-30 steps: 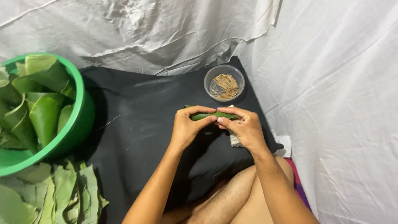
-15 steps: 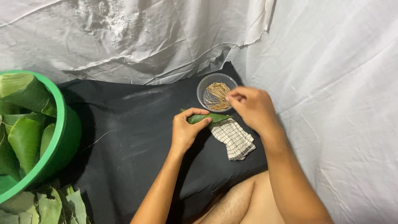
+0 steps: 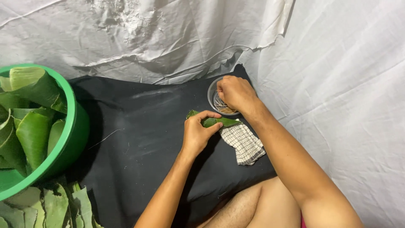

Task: Cleaning banana leaves with a cloth and folding them into cone shapes for food packaging.

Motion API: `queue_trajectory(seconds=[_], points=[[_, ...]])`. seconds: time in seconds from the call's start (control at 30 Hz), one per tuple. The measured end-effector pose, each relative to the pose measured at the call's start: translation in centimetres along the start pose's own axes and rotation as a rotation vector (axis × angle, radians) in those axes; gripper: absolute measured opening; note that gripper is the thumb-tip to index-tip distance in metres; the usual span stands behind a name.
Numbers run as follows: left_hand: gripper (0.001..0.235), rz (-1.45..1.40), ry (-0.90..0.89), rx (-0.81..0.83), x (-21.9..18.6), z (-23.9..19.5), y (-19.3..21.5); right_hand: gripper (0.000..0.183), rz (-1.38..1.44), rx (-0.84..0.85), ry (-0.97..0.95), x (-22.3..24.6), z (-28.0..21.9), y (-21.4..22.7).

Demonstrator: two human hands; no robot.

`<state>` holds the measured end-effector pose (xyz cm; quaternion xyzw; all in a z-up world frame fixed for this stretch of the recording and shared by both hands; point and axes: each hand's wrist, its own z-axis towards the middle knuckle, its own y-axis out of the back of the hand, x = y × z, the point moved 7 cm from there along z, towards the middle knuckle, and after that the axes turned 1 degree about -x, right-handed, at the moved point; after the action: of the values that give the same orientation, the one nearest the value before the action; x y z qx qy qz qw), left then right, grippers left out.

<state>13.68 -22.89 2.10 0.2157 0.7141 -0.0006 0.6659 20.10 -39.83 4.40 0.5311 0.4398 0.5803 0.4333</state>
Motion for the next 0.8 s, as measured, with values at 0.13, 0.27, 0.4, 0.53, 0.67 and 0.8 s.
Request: queue_trajectory(seconds=[0.13, 0.27, 0.4, 0.53, 0.67, 0.8], points=[[0.028, 0.013, -0.016, -0.002, -0.1, -0.2, 0.2, 0.008, -0.056, 0.012, 0.044, 0.5, -0.4, 0.3], [0.027, -0.014, 0.011, -0.031, 0.0, -0.4, 0.4, 0.003, 0.139, -0.084, 0.012, 1.2, -2.4, 2.6], [0.027, -0.02, 0.006, -0.046, 0.4, -0.2, 0.5, 0.005, 0.425, -0.238, -0.069, 0.8, -5.1, 4.2], [0.027, -0.022, -0.001, -0.039, 1.4, 0.0, 0.1, 0.026, 0.711, -0.214, -0.253, 0.5, -8.5, 2.9], [0.025, -0.032, 0.024, -0.023, 1.8, -0.2, -0.2, 0.013, 1.042, -0.27, -0.421, 1.6, -12.5, 1.2], [0.025, -0.055, 0.023, -0.036, 1.8, -0.2, -0.4, 0.011, 1.075, -0.327, -0.523, 1.2, -15.0, -1.6]])
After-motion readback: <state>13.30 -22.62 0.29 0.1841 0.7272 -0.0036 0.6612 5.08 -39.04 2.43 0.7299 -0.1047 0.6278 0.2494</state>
